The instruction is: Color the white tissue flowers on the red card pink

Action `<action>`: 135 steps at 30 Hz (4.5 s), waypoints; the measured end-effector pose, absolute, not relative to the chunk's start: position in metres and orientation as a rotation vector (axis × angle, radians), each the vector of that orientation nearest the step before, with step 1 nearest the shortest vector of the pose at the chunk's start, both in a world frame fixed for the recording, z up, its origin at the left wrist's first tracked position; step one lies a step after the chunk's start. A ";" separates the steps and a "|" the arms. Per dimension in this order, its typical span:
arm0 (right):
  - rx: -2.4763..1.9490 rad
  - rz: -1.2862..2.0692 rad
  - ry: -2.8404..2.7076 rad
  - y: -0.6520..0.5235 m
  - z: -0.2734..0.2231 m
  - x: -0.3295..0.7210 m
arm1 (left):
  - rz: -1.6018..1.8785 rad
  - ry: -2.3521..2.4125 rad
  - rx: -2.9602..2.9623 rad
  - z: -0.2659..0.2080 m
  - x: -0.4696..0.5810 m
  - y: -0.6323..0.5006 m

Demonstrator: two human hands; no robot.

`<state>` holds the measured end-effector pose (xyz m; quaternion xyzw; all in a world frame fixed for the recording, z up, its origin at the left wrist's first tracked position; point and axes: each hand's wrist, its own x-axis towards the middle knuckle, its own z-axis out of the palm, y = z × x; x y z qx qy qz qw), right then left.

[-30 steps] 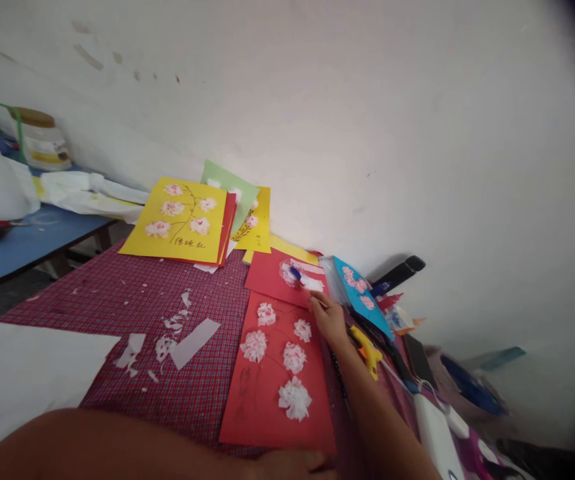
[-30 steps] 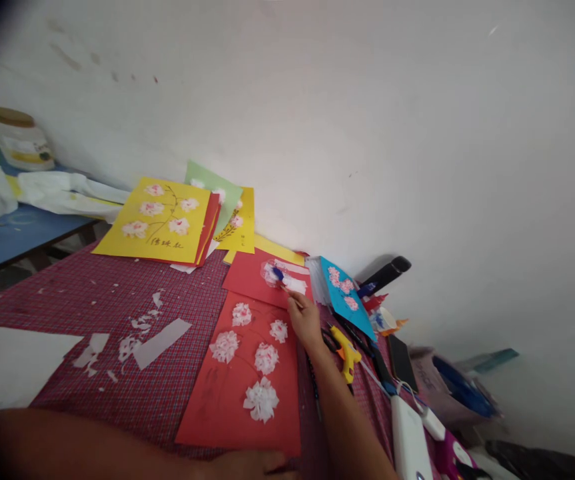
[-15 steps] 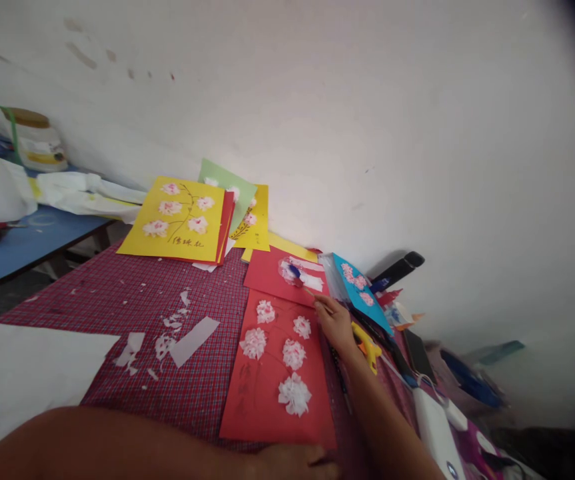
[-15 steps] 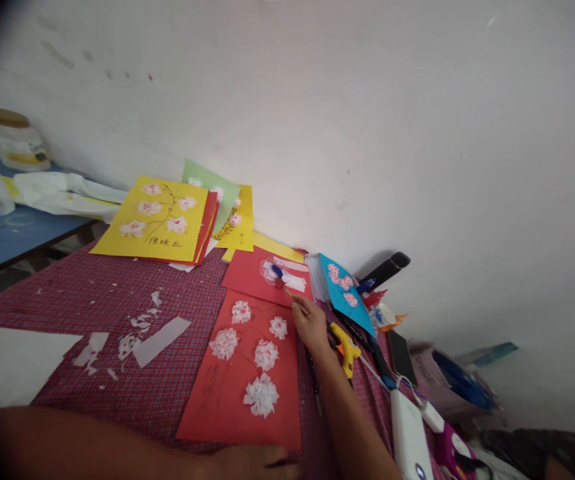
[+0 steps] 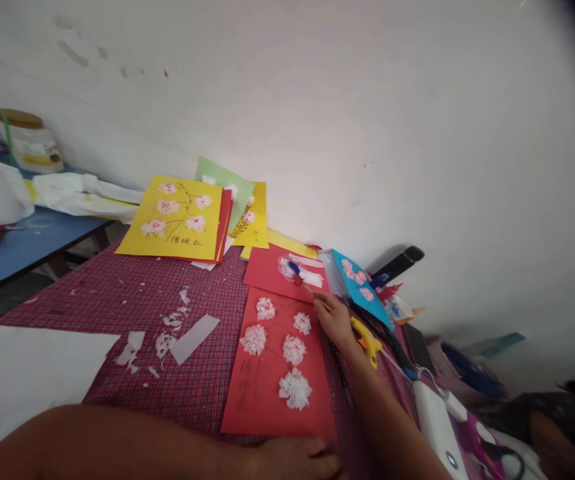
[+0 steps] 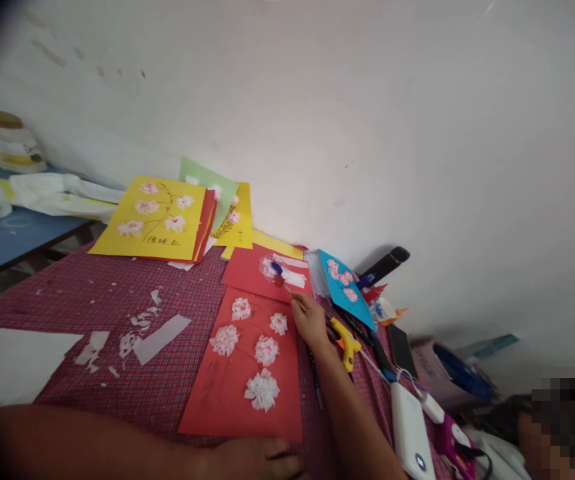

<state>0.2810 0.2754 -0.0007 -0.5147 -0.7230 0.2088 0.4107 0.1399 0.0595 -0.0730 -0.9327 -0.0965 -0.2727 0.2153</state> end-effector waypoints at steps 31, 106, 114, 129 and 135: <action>-1.245 0.653 -1.886 0.038 0.009 0.305 | -0.635 -0.243 -2.814 -0.020 0.113 0.042; -1.161 0.856 -1.961 0.032 0.015 0.329 | -0.652 -0.199 -2.898 -0.011 0.111 0.045; -1.132 0.845 -1.980 0.033 0.012 0.334 | -0.606 -0.203 -2.910 -0.012 0.109 0.045; -1.195 0.769 -1.919 0.047 0.036 0.342 | -0.553 -0.236 -2.915 -0.012 0.108 0.043; -1.356 0.716 -1.601 0.145 0.043 0.313 | -0.515 -0.213 -2.819 -0.017 0.114 0.045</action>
